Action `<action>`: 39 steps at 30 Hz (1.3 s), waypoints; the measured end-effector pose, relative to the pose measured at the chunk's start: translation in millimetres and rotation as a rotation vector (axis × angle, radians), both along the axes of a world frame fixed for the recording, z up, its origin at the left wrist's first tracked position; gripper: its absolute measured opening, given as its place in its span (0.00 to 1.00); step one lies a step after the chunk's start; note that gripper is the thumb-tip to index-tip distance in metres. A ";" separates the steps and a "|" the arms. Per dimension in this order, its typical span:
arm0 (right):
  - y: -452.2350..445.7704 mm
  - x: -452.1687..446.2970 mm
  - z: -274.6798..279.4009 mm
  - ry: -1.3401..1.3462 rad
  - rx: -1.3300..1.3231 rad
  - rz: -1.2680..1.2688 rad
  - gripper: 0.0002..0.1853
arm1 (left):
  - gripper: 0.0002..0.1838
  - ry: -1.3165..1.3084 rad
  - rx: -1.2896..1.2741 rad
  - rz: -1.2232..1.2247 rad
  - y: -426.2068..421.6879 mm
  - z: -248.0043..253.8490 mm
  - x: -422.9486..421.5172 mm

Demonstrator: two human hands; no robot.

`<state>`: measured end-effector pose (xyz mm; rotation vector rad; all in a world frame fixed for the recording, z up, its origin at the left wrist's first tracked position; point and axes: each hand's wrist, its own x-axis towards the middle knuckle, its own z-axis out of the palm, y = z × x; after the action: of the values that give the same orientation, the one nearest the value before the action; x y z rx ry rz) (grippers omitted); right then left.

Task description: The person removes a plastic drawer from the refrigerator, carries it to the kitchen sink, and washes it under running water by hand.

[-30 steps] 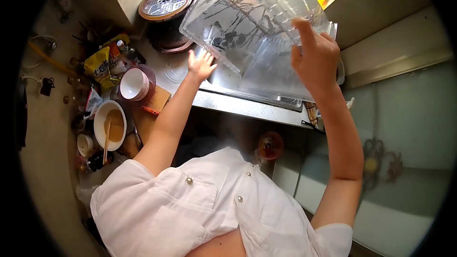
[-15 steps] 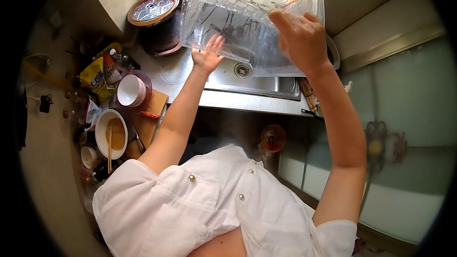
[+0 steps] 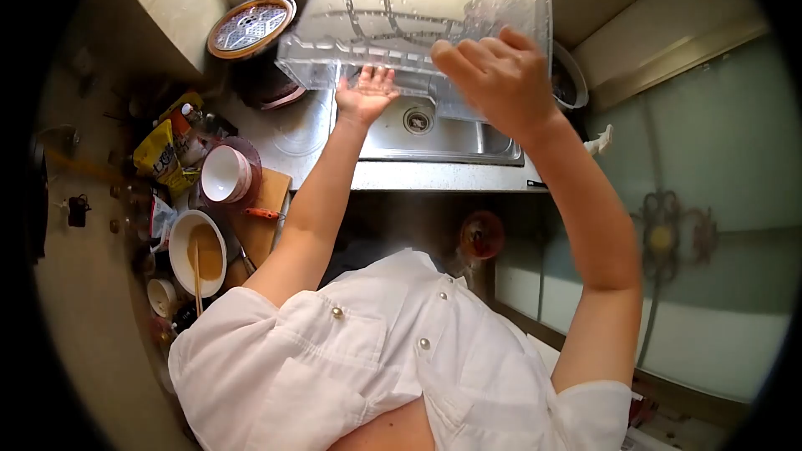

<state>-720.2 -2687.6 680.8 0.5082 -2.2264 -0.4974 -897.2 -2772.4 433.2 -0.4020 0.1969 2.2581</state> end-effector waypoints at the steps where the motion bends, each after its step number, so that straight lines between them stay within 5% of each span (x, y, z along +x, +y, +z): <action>1: -4.8 5.9 11.3 0.025 -0.006 0.002 0.11 | 0.44 0.035 -0.034 -0.037 -3.9 8.0 1.0; 3: -10.2 18.4 8.0 0.059 -0.019 -0.014 0.10 | 0.41 0.239 -0.283 -0.026 -12.8 9.7 -8.0; 5: -10.6 28.0 -2.9 0.090 -0.010 -0.026 0.09 | 0.38 0.030 -0.100 0.221 -21.5 19.2 7.1; 11: -3.0 25.0 -45.0 0.053 -0.054 0.062 0.09 | 0.30 0.607 0.792 -0.091 -5.7 -51.8 -31.9; 21: 33.2 14.6 -61.8 0.054 0.246 0.206 0.05 | 0.26 0.592 0.517 -0.102 -34.0 -45.7 -50.6; 24: 5.6 5.8 -53.4 0.241 0.140 0.252 0.07 | 0.26 0.674 0.476 -0.115 -28.1 -30.8 -71.5; 39: 27.4 22.6 -38.6 0.058 0.115 -0.060 0.05 | 0.26 0.916 0.149 -0.190 -7.7 -30.9 -90.0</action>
<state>-697.6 -2660.2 642.2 0.4815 -2.1710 -0.6669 -987.2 -2780.1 402.4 0.7247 0.5001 2.0935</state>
